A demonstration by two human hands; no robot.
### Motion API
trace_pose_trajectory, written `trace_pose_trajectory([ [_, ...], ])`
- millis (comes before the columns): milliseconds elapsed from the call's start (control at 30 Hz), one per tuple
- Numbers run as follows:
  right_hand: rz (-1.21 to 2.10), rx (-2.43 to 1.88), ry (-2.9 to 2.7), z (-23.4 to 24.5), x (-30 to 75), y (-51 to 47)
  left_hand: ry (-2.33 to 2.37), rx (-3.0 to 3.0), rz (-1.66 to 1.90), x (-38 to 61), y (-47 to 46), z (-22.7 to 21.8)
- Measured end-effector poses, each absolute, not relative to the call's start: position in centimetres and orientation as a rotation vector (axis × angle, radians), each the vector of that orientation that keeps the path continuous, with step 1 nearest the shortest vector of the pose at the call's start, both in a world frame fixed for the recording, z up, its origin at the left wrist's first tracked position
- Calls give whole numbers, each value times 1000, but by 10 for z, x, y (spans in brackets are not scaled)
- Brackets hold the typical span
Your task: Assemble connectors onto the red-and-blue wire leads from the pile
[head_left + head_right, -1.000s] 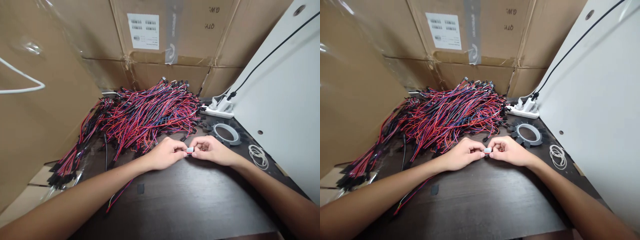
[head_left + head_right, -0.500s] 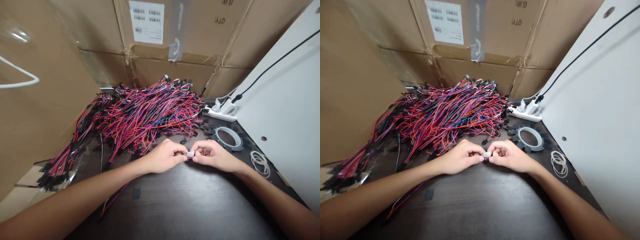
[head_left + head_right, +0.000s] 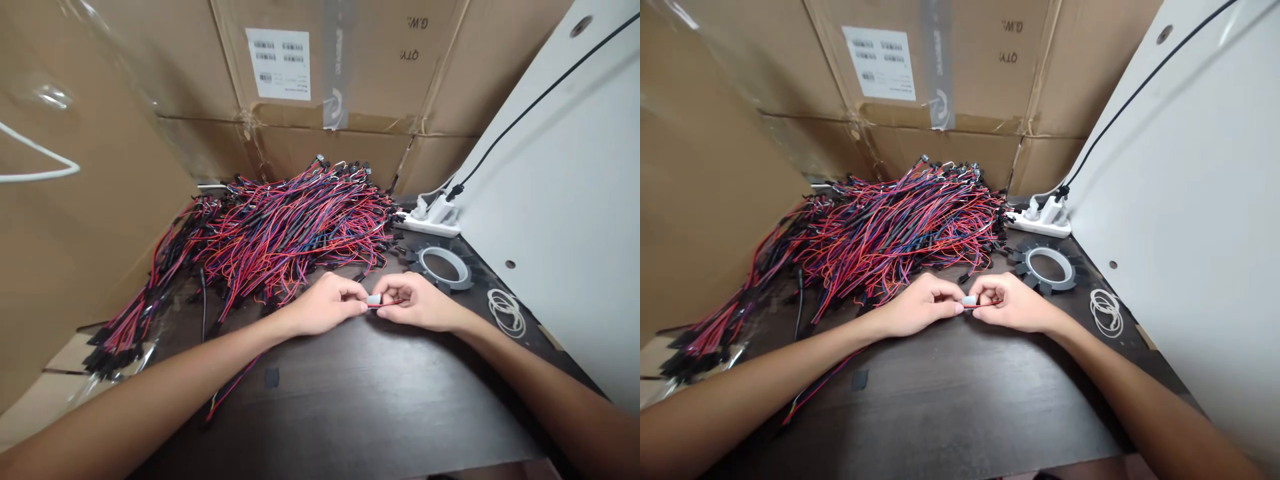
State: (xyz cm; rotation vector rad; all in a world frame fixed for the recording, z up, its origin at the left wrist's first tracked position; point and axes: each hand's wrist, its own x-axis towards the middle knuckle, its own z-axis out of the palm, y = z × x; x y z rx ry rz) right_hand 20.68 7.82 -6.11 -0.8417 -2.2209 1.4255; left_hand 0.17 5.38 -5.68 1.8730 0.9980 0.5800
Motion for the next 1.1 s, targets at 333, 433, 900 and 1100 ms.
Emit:
trace_pose_trajectory([
  [333, 705, -682, -2467, -68, 199, 72, 988, 1719, 579, -1, 54, -56],
  [433, 681, -677, -2440, -69, 199, 70, 986, 1695, 574, -2, 53, -56],
  [900, 533, -685, -2449, -79, 200, 67, 1014, 1667, 584, -2, 49, -54],
  [1100, 604, -687, -2450, -81, 196, 64, 1027, 1688, 572, -9, 42, -55],
])
